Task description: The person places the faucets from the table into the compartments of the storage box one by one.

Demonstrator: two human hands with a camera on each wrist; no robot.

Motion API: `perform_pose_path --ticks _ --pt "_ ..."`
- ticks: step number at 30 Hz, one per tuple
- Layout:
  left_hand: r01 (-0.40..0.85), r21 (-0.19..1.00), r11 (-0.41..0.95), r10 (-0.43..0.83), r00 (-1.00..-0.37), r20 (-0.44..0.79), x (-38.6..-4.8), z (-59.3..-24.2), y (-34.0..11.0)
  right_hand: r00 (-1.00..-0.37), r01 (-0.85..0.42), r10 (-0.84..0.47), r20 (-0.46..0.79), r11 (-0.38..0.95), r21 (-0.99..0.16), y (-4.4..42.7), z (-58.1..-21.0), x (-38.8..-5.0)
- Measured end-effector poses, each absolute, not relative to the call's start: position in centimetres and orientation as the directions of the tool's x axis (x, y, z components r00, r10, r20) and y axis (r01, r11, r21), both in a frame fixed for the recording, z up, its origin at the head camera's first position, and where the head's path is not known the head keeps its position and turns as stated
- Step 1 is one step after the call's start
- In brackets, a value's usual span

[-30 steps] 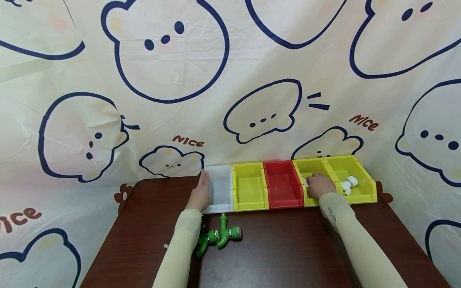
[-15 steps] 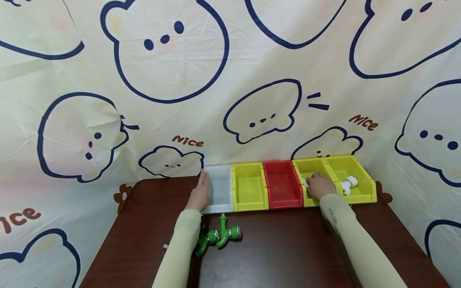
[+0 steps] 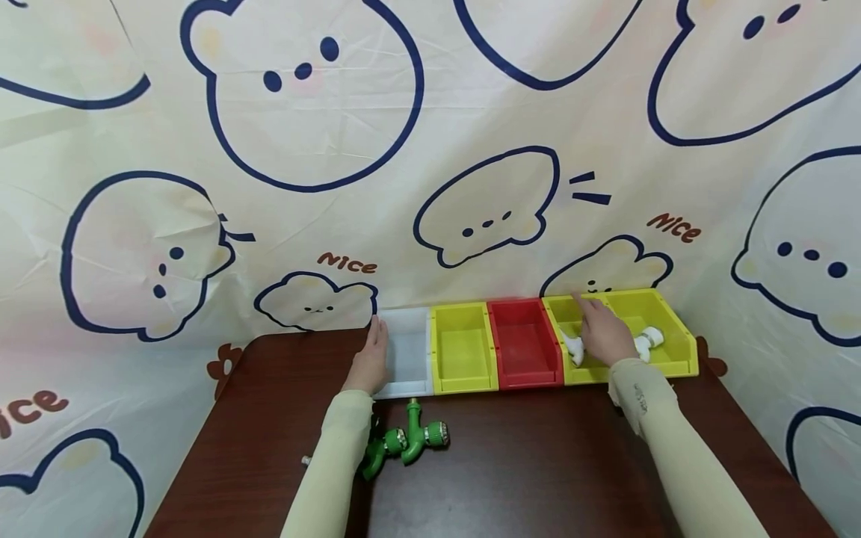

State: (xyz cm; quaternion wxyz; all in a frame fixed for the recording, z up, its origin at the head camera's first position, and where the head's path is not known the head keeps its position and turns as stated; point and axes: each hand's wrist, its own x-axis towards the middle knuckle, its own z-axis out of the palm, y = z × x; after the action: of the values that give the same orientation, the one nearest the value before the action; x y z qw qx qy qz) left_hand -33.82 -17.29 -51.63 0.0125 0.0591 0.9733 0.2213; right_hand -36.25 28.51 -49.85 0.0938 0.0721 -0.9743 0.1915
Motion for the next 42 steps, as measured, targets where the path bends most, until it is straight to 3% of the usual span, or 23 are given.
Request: perform_pose_path --ticks 6,12,16,21,31,42 --pt "0.106 0.436 0.894 0.123 -0.992 -0.010 -33.9 -51.7 -17.4 -0.915 -0.245 -0.081 0.394 0.889 -0.388 27.5 -47.5 -35.2" --pt "0.109 0.421 0.900 0.123 -0.992 -0.007 -33.9 -51.7 -17.4 -0.919 -0.268 -0.114 0.376 0.881 -0.390 24.0 -45.7 -34.2" --pt "0.112 0.420 0.901 0.127 -0.992 -0.008 -33.9 -51.8 -17.5 -0.909 -0.329 -0.192 0.369 0.875 -0.355 20.7 -45.1 -32.9" --pt "0.119 0.422 0.899 0.134 -0.991 -0.005 -33.9 -51.8 -17.5 -0.828 -0.503 -0.370 0.421 0.822 -0.266 16.6 -45.8 -31.6" --pt "0.123 0.420 0.899 0.137 -0.991 -0.003 -33.9 -51.6 -17.5 -0.708 -0.706 -0.676 0.204 0.682 -0.191 8.6 -47.3 -28.2" --pt "0.109 0.424 0.899 0.128 -0.992 -0.017 -33.8 -51.5 -17.5 -0.577 -0.817 -0.809 0.110 0.568 -0.101 4.3 -50.9 -26.3"
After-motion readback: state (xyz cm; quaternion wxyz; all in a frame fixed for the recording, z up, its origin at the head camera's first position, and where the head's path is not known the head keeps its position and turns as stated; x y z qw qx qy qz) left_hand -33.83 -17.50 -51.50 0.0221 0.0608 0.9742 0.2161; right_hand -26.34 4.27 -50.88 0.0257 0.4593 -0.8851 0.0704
